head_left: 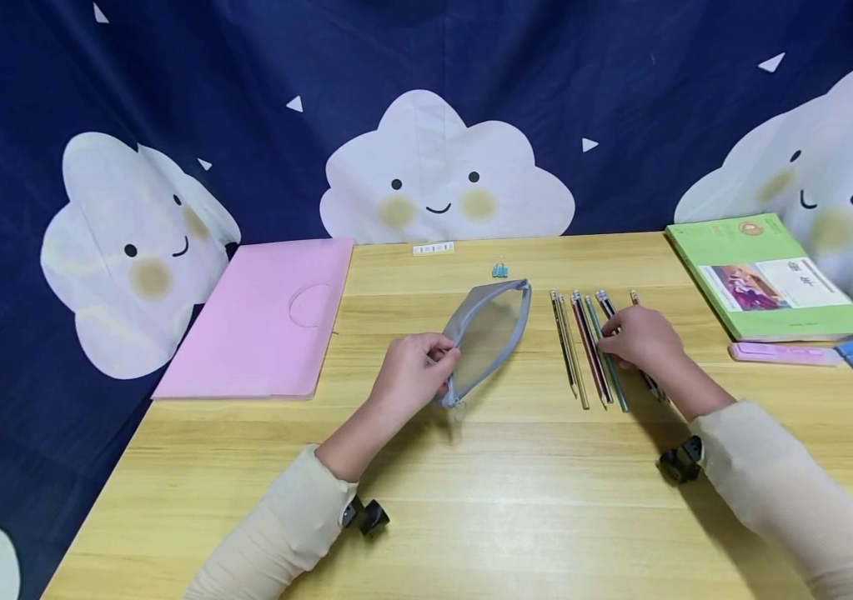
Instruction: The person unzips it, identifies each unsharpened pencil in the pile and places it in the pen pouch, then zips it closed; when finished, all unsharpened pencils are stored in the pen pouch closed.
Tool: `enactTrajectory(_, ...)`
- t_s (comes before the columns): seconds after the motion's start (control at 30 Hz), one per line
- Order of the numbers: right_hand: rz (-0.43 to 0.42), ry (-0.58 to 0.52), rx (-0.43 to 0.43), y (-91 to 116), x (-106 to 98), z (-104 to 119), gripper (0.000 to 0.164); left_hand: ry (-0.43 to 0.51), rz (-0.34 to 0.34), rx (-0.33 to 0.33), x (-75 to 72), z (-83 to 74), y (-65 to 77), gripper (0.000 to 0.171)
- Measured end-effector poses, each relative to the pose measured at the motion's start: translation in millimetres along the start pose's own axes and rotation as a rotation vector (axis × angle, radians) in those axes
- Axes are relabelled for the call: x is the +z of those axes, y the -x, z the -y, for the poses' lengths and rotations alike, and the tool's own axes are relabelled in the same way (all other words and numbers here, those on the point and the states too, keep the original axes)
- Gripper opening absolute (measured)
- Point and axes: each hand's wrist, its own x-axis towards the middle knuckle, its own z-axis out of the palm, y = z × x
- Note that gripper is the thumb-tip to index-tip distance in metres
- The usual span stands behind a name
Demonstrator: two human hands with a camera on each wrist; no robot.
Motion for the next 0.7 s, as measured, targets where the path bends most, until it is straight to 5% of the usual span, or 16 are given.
enactTrajectory(0.2, -0.035, 0.012, -0.017, -1, -2, -1, 0.021, 0.006, -0.001, -0.009, -0.1, 0.2, -0.1, 0.017)
enactTrajectory(0.4, -0.202, -0.214, -0.011, 8, -14, 8, 0.032, 0.004, -0.008, -0.016, -0.3, 0.2, -0.3, 0.014)
enactTrajectory(0.5, -0.328, -0.446, -0.004, 6, -17, 16, 0.03, 0.007, -0.01, -0.017, -0.2, -0.2, -0.4, 0.013)
enactTrajectory(0.7, -0.554, -1.179, -0.144, -40, 18, -2, 0.034, 0.014, -0.016, -0.018, 0.7, -1.1, -1.0, 0.014)
